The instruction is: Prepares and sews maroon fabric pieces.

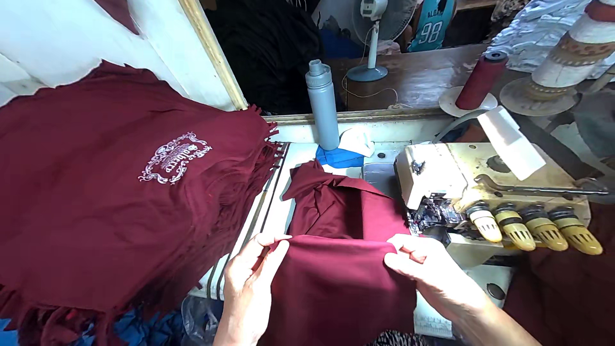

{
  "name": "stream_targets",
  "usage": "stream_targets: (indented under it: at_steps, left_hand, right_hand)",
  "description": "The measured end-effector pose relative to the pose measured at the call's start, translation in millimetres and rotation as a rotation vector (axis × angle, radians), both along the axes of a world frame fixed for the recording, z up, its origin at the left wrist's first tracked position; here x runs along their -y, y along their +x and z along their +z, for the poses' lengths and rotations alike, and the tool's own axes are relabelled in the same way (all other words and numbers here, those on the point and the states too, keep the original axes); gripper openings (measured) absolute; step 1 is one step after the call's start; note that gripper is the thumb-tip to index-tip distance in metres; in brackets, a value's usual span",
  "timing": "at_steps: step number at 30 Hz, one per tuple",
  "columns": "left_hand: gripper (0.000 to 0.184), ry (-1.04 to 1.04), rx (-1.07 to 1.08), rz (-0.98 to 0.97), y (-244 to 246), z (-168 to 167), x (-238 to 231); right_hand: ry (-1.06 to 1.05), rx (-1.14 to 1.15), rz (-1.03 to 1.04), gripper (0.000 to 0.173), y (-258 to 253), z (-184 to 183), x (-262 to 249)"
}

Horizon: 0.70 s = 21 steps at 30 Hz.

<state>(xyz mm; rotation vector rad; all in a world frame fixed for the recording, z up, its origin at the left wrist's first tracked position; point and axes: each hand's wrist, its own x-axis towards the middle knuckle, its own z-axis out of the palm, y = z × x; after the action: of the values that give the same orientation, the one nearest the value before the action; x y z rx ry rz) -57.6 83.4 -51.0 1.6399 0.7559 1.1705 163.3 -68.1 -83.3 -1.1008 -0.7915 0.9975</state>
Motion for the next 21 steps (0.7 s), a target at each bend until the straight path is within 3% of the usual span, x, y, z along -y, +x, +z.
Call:
stream_targets:
  at_steps: [5,10,13,15,18,21]
  left_hand:
    - [0.016,-0.067,-0.023,0.024,3.2,2.7,-5.0]
    - [0.016,-0.003,-0.033,-0.018,7.5,0.4,-5.8]
    - [0.015,0.165,-0.059,-0.051,11.9,0.1,0.1]
    - [0.012,0.307,-0.089,-0.13,14.8,2.5,6.0]
    - [0.011,0.34,-0.038,-0.424,20.8,8.8,17.6]
    - [0.016,0.395,-0.028,-0.625,21.8,17.9,19.3]
  right_hand:
    - [-0.222,-0.049,-0.085,0.018,-2.0,26.2,-5.9]
    - [-0.089,-0.151,-0.055,0.016,-1.7,6.2,-12.0]
    - [-0.04,0.201,-0.163,0.008,-8.8,6.7,-10.8]
    - [0.073,0.411,-0.198,0.02,-12.9,7.3,-10.5]
    - [0.23,0.411,0.018,0.041,-16.9,17.5,-11.8]
    - [0.372,0.274,0.315,0.039,-22.8,24.2,-19.0]
